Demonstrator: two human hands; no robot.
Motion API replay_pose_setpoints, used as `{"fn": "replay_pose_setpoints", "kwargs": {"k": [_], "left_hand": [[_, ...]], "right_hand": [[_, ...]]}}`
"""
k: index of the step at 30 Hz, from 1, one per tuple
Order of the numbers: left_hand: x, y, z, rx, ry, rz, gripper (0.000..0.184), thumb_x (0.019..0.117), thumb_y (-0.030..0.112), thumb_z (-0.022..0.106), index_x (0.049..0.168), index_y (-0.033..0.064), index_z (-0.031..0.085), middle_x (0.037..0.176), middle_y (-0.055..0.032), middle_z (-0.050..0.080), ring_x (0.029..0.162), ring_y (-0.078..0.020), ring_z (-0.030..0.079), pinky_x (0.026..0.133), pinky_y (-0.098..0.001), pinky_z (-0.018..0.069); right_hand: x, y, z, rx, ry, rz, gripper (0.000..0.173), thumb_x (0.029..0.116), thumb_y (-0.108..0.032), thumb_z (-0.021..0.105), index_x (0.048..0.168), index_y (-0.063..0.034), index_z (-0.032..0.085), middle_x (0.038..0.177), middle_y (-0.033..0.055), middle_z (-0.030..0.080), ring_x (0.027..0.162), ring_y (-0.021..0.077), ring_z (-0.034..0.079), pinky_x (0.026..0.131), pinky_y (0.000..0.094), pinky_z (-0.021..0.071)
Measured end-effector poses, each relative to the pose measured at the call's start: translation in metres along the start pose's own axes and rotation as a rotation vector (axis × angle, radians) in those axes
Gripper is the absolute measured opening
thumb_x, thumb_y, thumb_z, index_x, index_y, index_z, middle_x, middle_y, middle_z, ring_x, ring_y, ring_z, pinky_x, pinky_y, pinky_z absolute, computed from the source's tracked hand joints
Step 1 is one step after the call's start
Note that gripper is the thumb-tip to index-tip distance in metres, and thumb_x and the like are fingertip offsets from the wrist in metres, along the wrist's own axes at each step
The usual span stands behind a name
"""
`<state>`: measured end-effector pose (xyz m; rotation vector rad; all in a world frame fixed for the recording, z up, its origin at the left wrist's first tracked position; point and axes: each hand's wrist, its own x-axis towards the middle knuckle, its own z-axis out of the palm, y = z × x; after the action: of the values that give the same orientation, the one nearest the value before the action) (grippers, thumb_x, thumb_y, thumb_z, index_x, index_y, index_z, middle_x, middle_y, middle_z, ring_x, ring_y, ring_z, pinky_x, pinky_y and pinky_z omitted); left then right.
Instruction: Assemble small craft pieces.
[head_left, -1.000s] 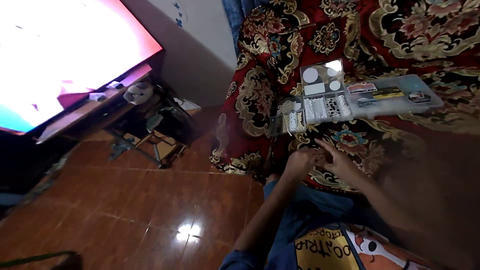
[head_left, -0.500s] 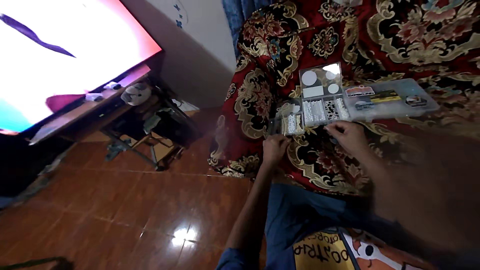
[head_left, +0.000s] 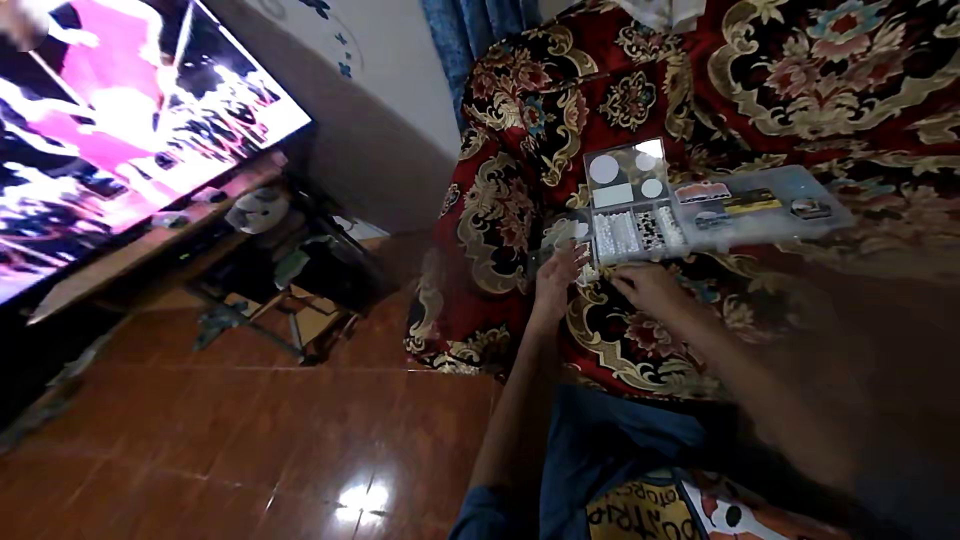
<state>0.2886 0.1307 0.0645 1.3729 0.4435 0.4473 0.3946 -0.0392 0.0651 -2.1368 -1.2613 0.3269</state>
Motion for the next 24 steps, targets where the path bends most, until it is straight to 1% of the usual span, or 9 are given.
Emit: {"fn": "replay_pose_setpoints", "kwargs": {"k": [3,6,8,11,13,15,16,19,24], "left_hand": [[-0.005,-0.001,0.001,0.152,-0.128,-0.014,0.04,0.1068,0.007,0.037,0.144,-0.0052,0.049,0.139,-0.0185,0.06,0.114,-0.0205,0.066,0.097,-0.0363,0.053],[-0.011,-0.001,0.004,0.235,-0.211,-0.026,0.039,0.1024,0.004,0.05,0.141,-0.0052,0.053,0.136,-0.0171,0.061,0.112,-0.016,0.064,0.098,-0.0335,0.052],[-0.015,0.0,0.007,0.252,-0.245,-0.024,0.04,0.0989,0.003,0.059,0.138,-0.0054,0.056,0.128,-0.015,0.066,0.109,-0.0125,0.065,0.096,-0.0304,0.0526],[-0.021,0.008,0.011,0.245,-0.234,-0.041,0.037,0.0971,0.002,0.063,0.133,-0.0069,0.058,0.117,-0.0122,0.07,0.102,-0.0097,0.067,0.094,-0.0283,0.0539],[-0.023,0.011,0.013,0.294,-0.223,-0.02,0.032,0.0985,0.002,0.061,0.13,-0.0067,0.059,0.107,-0.0085,0.072,0.092,-0.0069,0.067,0.087,-0.0264,0.0547],[-0.022,0.01,0.011,0.341,-0.238,0.006,0.032,0.1005,0.002,0.056,0.132,-0.0055,0.056,0.101,-0.0064,0.071,0.084,-0.0059,0.065,0.08,-0.0255,0.0542],[-0.021,0.008,0.01,0.357,-0.253,0.016,0.033,0.1014,0.002,0.054,0.134,-0.004,0.053,0.099,-0.0062,0.069,0.082,-0.0065,0.064,0.078,-0.0259,0.0542],[-0.019,0.006,0.008,0.401,-0.279,0.025,0.036,0.1045,0.005,0.048,0.139,-0.0023,0.048,0.097,-0.0079,0.068,0.081,-0.0089,0.063,0.079,-0.0281,0.0539],[-0.023,0.009,0.012,0.433,-0.304,0.008,0.039,0.1069,0.008,0.045,0.144,-0.0021,0.041,0.097,-0.0096,0.066,0.083,-0.0102,0.064,0.082,-0.0299,0.0545]], "right_hand": [[0.009,-0.001,-0.002,0.01,0.042,-0.105,0.026,0.1047,-0.017,0.057,0.114,-0.0018,0.075,0.113,0.0198,0.072,0.107,0.0371,0.069,0.097,0.0554,0.0525],[0.017,-0.005,-0.01,0.034,0.056,-0.137,0.023,0.1033,-0.015,0.06,0.113,-0.0018,0.076,0.109,0.0196,0.071,0.102,0.0359,0.069,0.093,0.055,0.0538],[0.021,-0.006,-0.012,0.08,0.103,-0.161,0.019,0.1006,-0.012,0.064,0.108,-0.0011,0.077,0.11,0.0192,0.07,0.101,0.0349,0.069,0.093,0.0536,0.0546],[0.022,-0.008,-0.013,0.205,0.128,-0.131,0.014,0.0974,-0.011,0.069,0.103,-0.0008,0.077,0.118,0.0179,0.068,0.101,0.0317,0.067,0.092,0.0502,0.0545],[0.022,-0.007,-0.012,0.321,0.099,-0.066,0.014,0.0973,-0.012,0.07,0.103,-0.0011,0.076,0.114,0.015,0.071,0.096,0.0255,0.069,0.089,0.0448,0.0556],[0.019,-0.007,-0.01,0.485,0.033,0.059,0.017,0.0997,-0.016,0.068,0.105,-0.0009,0.073,0.094,0.0085,0.072,0.076,0.0128,0.066,0.075,0.0321,0.0572],[0.018,-0.007,-0.009,0.578,-0.008,0.119,0.018,0.101,-0.017,0.067,0.107,-0.0003,0.071,0.088,0.0066,0.07,0.071,0.0091,0.065,0.07,0.0276,0.0573],[0.015,-0.007,-0.005,0.77,-0.037,0.23,0.017,0.1008,-0.012,0.066,0.11,0.0021,0.069,0.088,0.007,0.068,0.069,0.0077,0.064,0.068,0.0248,0.057],[0.013,-0.005,0.001,0.842,-0.042,0.282,0.015,0.0979,-0.005,0.068,0.109,0.0043,0.066,0.09,0.0075,0.069,0.073,0.0082,0.066,0.071,0.0251,0.0579]]}}
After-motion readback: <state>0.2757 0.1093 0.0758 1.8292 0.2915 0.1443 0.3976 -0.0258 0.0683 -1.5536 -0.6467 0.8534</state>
